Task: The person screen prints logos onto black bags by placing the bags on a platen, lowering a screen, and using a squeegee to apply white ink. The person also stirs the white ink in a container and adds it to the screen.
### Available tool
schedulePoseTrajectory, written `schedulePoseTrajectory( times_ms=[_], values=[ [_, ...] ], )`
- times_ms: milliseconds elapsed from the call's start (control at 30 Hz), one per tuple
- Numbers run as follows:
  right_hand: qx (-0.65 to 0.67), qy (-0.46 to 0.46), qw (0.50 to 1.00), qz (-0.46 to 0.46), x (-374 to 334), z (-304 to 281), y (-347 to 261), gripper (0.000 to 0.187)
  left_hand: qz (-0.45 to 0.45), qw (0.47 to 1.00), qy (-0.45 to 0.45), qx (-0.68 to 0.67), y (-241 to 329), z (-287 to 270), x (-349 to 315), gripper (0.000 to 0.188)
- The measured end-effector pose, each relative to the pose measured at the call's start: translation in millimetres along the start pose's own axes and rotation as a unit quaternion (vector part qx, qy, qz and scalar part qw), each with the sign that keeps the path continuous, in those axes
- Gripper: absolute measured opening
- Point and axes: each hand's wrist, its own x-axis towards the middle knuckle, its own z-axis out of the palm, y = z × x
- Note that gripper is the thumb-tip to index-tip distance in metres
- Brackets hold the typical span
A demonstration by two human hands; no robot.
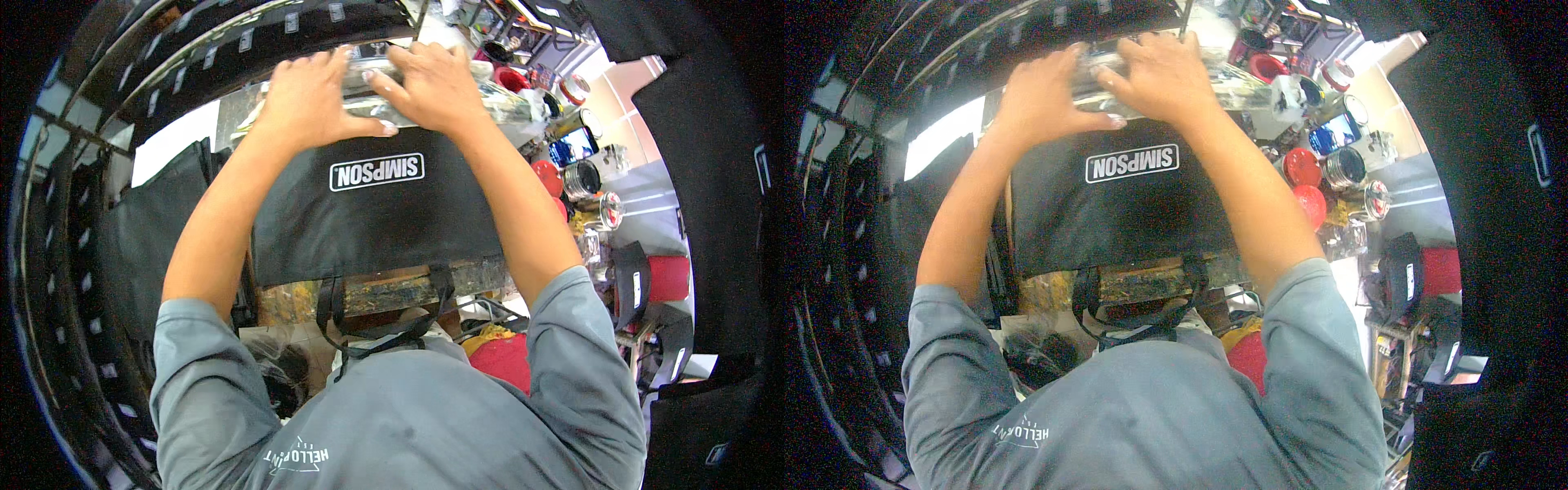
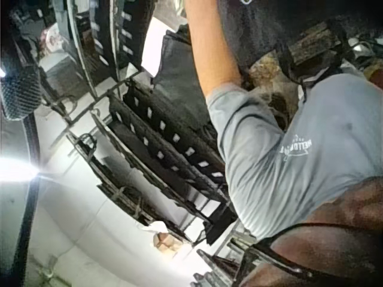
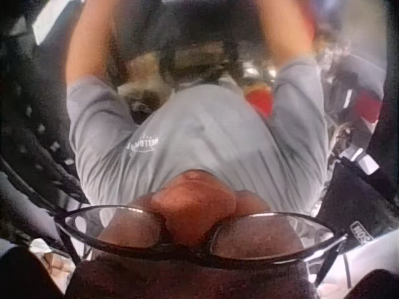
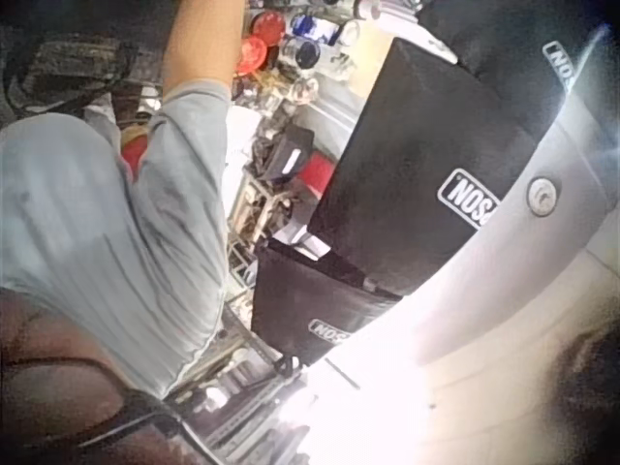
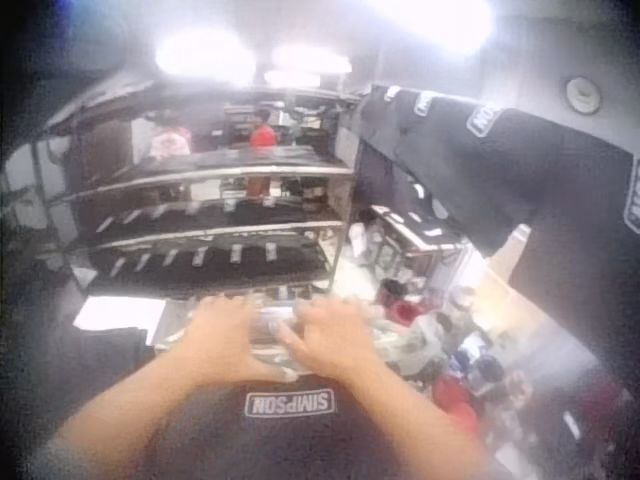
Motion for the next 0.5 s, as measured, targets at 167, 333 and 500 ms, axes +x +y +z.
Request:
schedulePoseTrajectory(
  times_ms=[167,333,500],
  values=[
    [-0.007,-0.040,0.999,0.030,13.5,0.3,8.4,0.054,0.026,0.999,0.007,-0.030,-1.4,1.4,10.1,0.114],
    [0.076,0.219,0.973,-0.005,21.2,-9.2,18.0,0.058,0.052,0.997,0.054,-0.011,-17.4,9.6,33.1,0.118],
    [0.183,0.157,0.952,0.189,-140.9,-23.8,-6.8,0.041,0.037,0.998,0.036,-0.021,-25.9,-0.5,32.5,0.114]
  ],
)
